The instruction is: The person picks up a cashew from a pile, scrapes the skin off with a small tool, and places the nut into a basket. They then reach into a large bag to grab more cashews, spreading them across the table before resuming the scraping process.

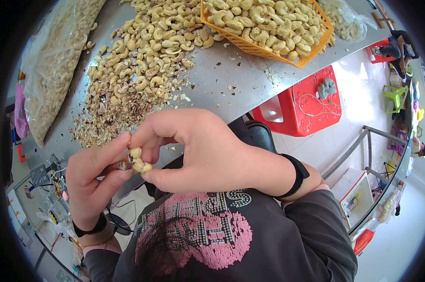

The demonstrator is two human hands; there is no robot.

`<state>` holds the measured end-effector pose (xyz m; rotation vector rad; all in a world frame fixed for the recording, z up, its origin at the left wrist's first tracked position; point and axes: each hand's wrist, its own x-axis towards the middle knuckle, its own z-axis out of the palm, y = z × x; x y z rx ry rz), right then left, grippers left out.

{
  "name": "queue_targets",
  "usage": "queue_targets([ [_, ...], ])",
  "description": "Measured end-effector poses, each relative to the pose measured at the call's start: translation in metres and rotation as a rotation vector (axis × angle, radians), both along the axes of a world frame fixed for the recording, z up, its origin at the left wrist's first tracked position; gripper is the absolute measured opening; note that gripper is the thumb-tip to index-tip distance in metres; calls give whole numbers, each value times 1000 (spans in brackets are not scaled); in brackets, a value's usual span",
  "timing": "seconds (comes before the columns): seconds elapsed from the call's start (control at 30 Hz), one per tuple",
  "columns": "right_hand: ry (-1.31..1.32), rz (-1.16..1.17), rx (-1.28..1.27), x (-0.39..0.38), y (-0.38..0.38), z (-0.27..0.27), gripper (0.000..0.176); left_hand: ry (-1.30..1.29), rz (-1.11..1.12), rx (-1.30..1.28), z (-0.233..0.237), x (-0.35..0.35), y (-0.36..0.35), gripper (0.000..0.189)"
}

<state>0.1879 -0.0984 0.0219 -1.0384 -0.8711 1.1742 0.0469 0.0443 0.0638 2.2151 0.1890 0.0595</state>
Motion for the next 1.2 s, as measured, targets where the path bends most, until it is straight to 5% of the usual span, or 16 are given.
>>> queue_targets([
  [0.37, 7, -82, 4, -2, 4, -1, 23, -207, 88, 208, -9, 2, -13, 39],
  [0.47, 5, -40, 18, 2, 3, 0, 29, -143, 206, 12, -14, 0, -10, 36],
  [1.2, 7, -16, 3, -3, 1, -1, 23, -120, -2, 119, -2, 1, -8, 43],
])
